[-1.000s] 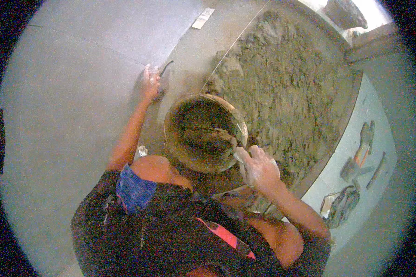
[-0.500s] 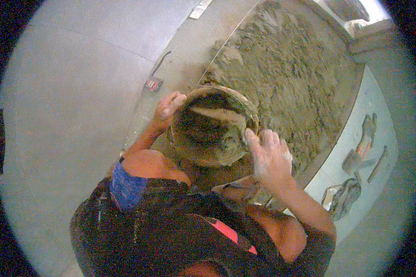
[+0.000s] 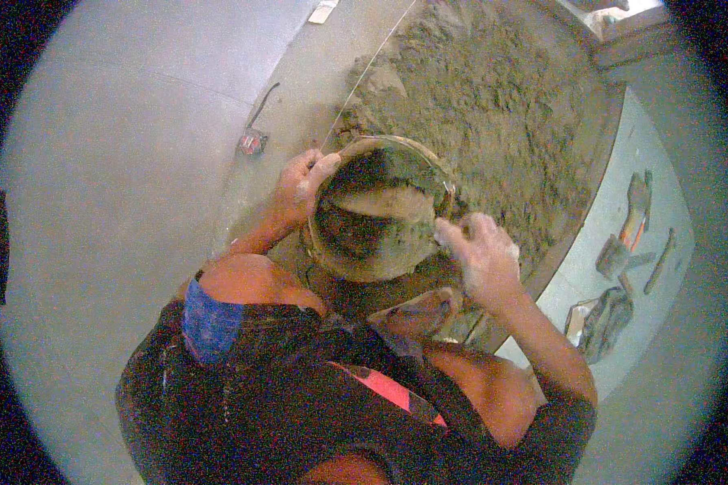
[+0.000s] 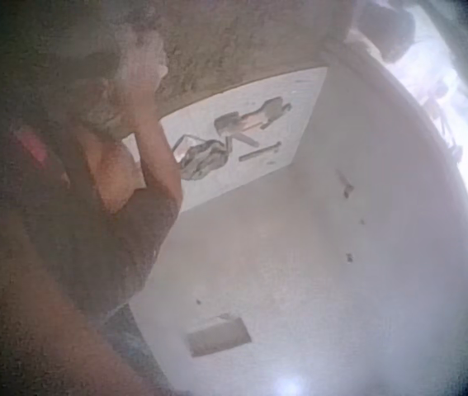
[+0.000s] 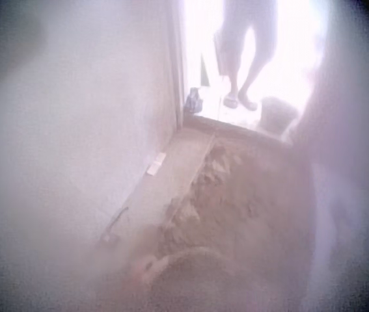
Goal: The person pours wet mortar from a bucket onto a floor area and spreads it across the surface with a trowel.
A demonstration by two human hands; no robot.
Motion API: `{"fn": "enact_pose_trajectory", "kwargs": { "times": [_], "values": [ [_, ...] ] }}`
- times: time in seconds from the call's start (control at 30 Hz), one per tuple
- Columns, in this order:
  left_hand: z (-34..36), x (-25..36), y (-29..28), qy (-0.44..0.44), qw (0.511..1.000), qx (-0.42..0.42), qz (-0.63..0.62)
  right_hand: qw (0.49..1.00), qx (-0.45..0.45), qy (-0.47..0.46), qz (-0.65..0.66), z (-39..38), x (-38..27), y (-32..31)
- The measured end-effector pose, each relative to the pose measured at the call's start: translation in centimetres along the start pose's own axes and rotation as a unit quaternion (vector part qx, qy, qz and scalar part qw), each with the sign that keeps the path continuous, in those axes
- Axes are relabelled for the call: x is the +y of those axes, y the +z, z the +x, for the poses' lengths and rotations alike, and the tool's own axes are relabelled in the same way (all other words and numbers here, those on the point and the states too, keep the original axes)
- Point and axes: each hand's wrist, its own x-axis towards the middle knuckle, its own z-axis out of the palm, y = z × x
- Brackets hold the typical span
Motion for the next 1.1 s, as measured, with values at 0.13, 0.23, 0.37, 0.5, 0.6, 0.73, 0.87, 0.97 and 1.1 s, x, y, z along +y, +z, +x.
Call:
{"fn": "enact_pose_trajectory", "kwargs": {
  "times": [0.13, 0.23, 0.37, 0.5, 0.6, 0.73, 0.87, 0.97, 1.1],
  "values": [
    [0.0, -0.1, 1.1, 0.108, 0.993, 0.025, 0.051, 0.996, -0.002, 0.091, -0.007, 1.3, 0.5, 2.0],
    [0.3, 1.1, 1.0, 0.018, 0.999, 0.027, 0.013, 0.999, -0.028, 0.004, 0.044, 0.3, -0.5, 7.5],
    [-0.5, 0.9, 0.6, -0.033, 0.999, 0.018, -0.019, 0.994, 0.012, -0.068, 0.084, -1.9, 0.5, 2.2],
    [-0.4, 1.8, 0.9, -0.053, 0.997, 0.013, -0.064, 0.993, 0.045, 0.075, 0.084, -1.9, 0.3, 0.1],
    [-0.2, 2.9, 1.5, -0.046, 0.997, 0.013, -0.065, 0.98, -0.025, 0.155, 0.119, -1.9, 0.9, 4.5],
    [0.1, 1.4, 1.6, -0.034, 0.998, 0.015, -0.052, 0.922, -0.055, 0.09, 0.373, -1.1, 0.4, 8.9],
    [-0.1, 3.3, 1.2, -0.033, 0.999, 0.009, 0.035, 0.872, -0.062, 0.034, 0.484, -0.8, -0.2, 10.2],
    [0.0, 1.9, 1.3, -0.032, 0.999, 0.021, 0.003, 0.878, -0.079, 0.002, 0.473, -1.3, 0.8, 10.0],
    [-0.1, 1.3, 1.4, -0.041, 0.998, 0.026, -0.045, 0.88, -0.062, 0.009, 0.47, -3.1, 2.0, 7.7]
  ]
}}
